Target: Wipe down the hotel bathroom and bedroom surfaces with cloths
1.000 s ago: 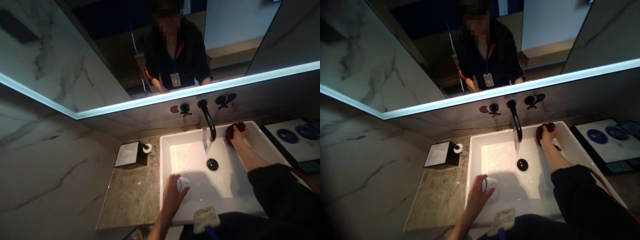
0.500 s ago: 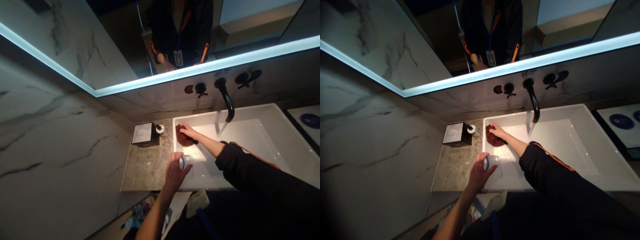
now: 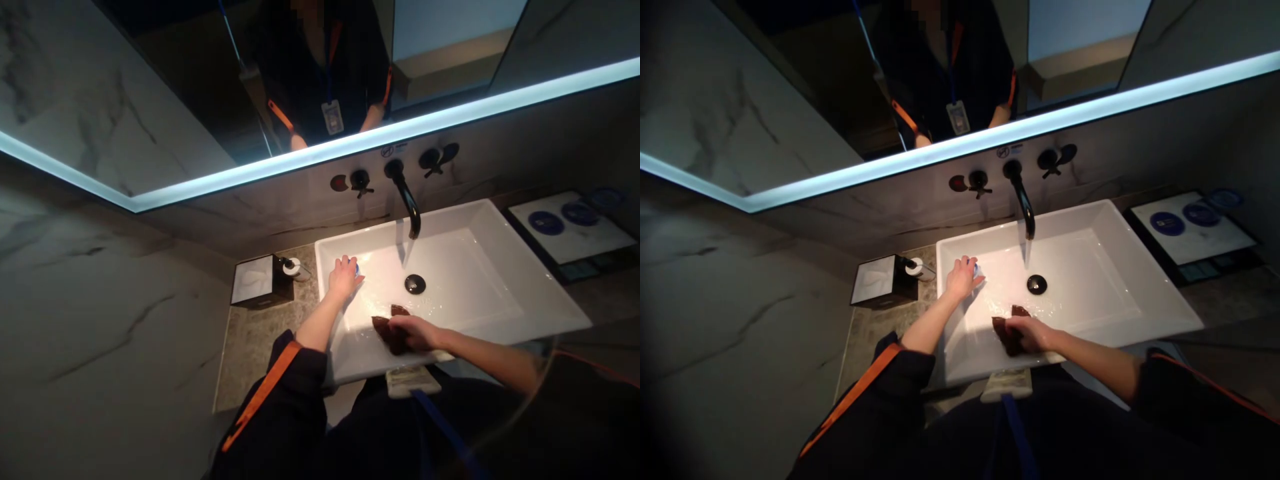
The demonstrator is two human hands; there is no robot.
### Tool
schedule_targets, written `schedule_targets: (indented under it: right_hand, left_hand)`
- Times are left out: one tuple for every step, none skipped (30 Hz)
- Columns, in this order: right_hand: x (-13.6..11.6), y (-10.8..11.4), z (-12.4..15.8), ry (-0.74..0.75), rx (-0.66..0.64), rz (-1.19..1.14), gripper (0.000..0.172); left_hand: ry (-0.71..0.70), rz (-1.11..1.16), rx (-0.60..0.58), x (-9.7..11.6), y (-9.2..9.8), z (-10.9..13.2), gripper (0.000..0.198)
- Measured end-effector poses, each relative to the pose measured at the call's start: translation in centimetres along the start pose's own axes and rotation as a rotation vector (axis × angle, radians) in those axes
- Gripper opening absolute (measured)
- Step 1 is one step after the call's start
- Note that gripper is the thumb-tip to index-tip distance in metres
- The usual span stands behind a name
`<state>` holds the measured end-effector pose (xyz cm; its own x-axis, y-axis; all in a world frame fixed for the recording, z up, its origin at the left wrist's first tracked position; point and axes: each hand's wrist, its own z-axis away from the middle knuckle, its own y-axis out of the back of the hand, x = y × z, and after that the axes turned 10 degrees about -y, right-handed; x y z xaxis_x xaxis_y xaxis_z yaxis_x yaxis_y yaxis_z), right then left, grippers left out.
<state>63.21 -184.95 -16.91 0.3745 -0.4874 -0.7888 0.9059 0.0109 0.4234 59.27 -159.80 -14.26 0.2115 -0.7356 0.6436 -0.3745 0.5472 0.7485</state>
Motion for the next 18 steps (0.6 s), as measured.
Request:
schedule_targets:
  right_hand:
    - [0.9, 1.9, 1.0, -0.041, 0.047, -0.044, 0.032]
    - [1.5, 3.8, 1.6, -0.060, 0.086, -0.090, 0.033]
    - [1.7, 5.7, 2.0, -0.059, 0.108, -0.152, 0.035]
    - [1.6, 7.5, 2.0, -0.049, 0.113, -0.223, 0.037]
    - [1.3, 9.1, 1.7, -0.036, 0.095, -0.293, 0.040]
    - [0.9, 10.6, 1.0, -0.025, 0.058, -0.358, 0.044]
    - [0.6, 12.0, 0.0, -0.027, 0.026, -0.413, 0.047]
    - [0.4, 13.0, -1.0, -0.058, 0.031, -0.452, 0.049]
    - [0.6, 13.8, -2.1, -0.117, 0.084, -0.469, 0.050]
    - [1.0, 14.3, -3.1, -0.193, 0.175, -0.465, 0.050]
    - [1.6, 14.3, -4.0, -0.271, 0.284, -0.454, 0.049]
    - [2.4, 14.0, -4.8, -0.321, 0.379, -0.392, 0.048]
    - [3.2, 13.4, -5.4, -0.336, 0.444, -0.288, 0.047]
    - [3.9, 12.5, -6.0, -0.315, 0.471, -0.167, 0.046]
    - [4.5, 11.7, -6.5, -0.266, 0.464, -0.047, 0.045]
    - [4.9, 11.0, -7.0, -0.206, 0.441, 0.065, 0.043]
    - [5.2, 10.6, -7.5, -0.149, 0.411, 0.153, 0.039]
    - [5.3, 10.7, -8.1, -0.105, 0.383, 0.200, 0.035]
  left_hand:
    - [-0.007, -0.033, -0.020, -0.4, -0.5, -0.1, 0.040]
    - [-0.023, -0.096, -0.054, -0.7, -0.8, -0.2, 0.040]
    - [-0.045, -0.177, -0.093, -1.0, -1.1, -0.3, 0.040]
    - [-0.064, -0.254, -0.129, -1.3, -1.2, -0.4, 0.040]
    - [-0.079, -0.314, -0.153, -1.5, -1.2, -0.6, 0.041]
    - [-0.086, -0.353, -0.164, -1.7, -1.1, -0.8, 0.041]
    - [-0.090, -0.375, -0.170, -1.9, -1.0, -1.0, 0.041]
    - [-0.095, -0.387, -0.170, -1.9, -0.8, -1.1, 0.041]
    - [-0.099, -0.395, -0.169, -1.8, -0.7, -1.2, 0.042]
    - [-0.111, -0.397, -0.150, -1.6, -0.6, -1.2, 0.045]
    - [-0.134, -0.395, -0.117, -1.2, -0.7, -0.9, 0.048]
    - [-0.168, -0.385, -0.081, -0.6, -1.0, -0.6, 0.049]
    - [-0.208, -0.360, -0.061, 0.1, -1.7, -0.1, 0.049]
    - [-0.239, -0.317, -0.070, 0.8, -2.6, 0.5, 0.047]
    - [-0.249, -0.265, -0.107, 1.6, -3.8, 1.1, 0.046]
    - [-0.226, -0.216, -0.160, 2.2, -5.1, 1.6, 0.047]
    - [-0.167, -0.185, -0.211, 2.7, -6.5, 1.9, 0.048]
    - [-0.090, -0.165, -0.233, 3.0, -7.8, 1.9, 0.046]
